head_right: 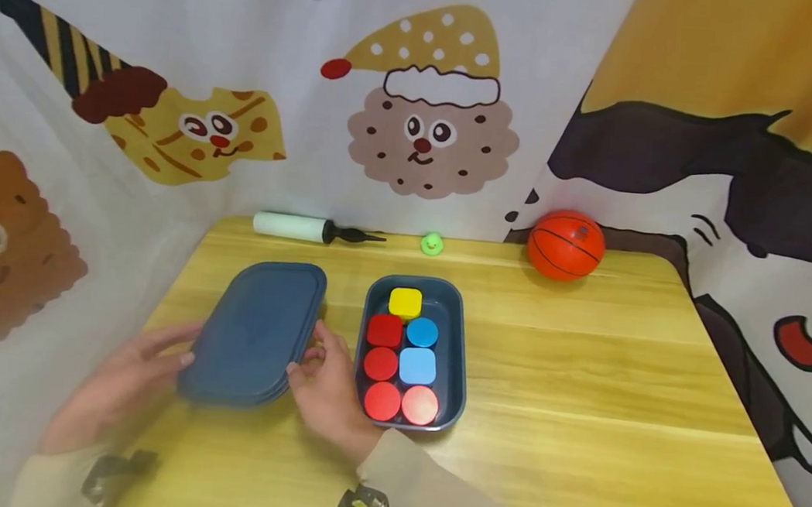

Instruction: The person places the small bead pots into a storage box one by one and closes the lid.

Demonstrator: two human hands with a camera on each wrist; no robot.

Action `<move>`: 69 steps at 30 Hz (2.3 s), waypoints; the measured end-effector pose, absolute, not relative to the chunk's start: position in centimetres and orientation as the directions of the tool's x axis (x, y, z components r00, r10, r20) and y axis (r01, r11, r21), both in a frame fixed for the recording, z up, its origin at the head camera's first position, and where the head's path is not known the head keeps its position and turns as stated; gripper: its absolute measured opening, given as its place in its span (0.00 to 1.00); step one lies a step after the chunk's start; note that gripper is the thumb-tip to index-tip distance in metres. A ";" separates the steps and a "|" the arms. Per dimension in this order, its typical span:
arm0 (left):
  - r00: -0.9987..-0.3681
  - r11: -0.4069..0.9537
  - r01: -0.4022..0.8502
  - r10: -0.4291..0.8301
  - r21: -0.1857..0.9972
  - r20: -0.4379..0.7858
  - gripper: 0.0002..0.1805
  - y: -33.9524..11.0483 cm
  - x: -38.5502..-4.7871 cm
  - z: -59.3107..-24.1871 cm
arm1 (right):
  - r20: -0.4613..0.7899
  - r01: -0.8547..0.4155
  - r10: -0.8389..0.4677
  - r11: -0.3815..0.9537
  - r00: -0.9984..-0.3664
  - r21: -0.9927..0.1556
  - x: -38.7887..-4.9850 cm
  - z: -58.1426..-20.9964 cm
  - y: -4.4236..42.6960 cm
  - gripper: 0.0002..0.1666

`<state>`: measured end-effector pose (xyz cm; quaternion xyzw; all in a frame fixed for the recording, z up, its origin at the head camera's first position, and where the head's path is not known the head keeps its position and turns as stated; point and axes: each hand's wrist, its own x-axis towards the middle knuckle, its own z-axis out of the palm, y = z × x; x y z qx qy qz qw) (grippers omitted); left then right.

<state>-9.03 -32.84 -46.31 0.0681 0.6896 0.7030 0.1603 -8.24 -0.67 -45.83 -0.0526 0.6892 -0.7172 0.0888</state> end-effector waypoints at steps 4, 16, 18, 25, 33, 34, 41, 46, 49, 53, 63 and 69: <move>-0.937 0.000 -0.110 0.334 0.994 -0.104 0.32 -31.5 -9.3 -45.6 | -0.057 0.067 -0.195 -0.045 -0.979 -0.997 -8.7 -44.4 1.1 0.42; -0.927 -0.062 -0.078 0.372 0.995 -0.049 0.32 -26.6 -10.8 -44.3 | -0.108 0.115 -0.150 -0.037 -0.983 -0.993 -11.5 -42.7 6.8 0.42; -0.925 -0.070 -0.081 0.376 0.994 -0.048 0.32 -25.6 -11.0 -44.3 | -0.109 0.117 -0.129 -0.057 -0.986 -0.992 -12.0 -42.5 7.6 0.41; -0.918 -0.112 -0.099 0.393 0.989 -0.047 0.33 -22.3 -11.7 -44.1 | -0.059 0.064 -0.086 -0.065 -0.995 -0.996 -14.4 -41.6 10.7 0.36; -0.894 -0.142 -0.125 0.446 0.982 -0.049 0.38 -19.3 -12.1 -44.2 | -0.073 0.073 -0.034 0.024 -0.997 -0.997 -17.1 -41.3 14.4 0.27; -0.888 -0.159 -0.121 0.458 0.980 -0.036 0.39 -18.9 -12.2 -44.3 | -0.073 0.073 -0.036 0.022 -0.997 -0.997 -17.3 -41.1 14.9 0.25; -0.886 -0.233 -0.103 0.464 0.967 0.017 0.38 -17.2 -13.2 -45.2 | -0.044 0.043 -0.037 0.027 -0.998 -0.999 -16.9 -38.7 17.2 0.21; -0.909 -0.243 -0.063 0.414 0.968 0.044 0.29 -15.8 -14.2 -45.2 | 0.068 -0.067 0.010 0.072 -0.998 -0.995 -15.4 -36.4 17.9 0.16; -0.924 -0.208 -0.050 0.380 0.977 0.034 0.21 -15.1 -14.8 -45.0 | 0.164 -0.161 0.020 0.108 -0.986 -0.981 -14.2 -35.4 18.1 0.13; -0.950 -0.144 -0.044 0.313 0.989 0.003 0.13 -14.4 -16.1 -44.8 | 0.272 -0.270 0.014 0.105 -0.962 -0.957 -12.4 -34.9 18.0 0.10; -0.967 -0.088 -0.055 0.252 0.995 -0.031 0.11 -14.1 -18.4 -44.3 | 0.540 -0.548 -0.095 0.159 -0.836 -0.821 -10.3 -36.3 17.9 0.17; -0.955 -0.088 -0.084 0.292 0.993 -0.055 0.21 -14.2 -18.5 -43.7 | 0.612 -0.626 -0.148 0.075 -0.777 -0.776 -10.4 -37.5 18.4 0.19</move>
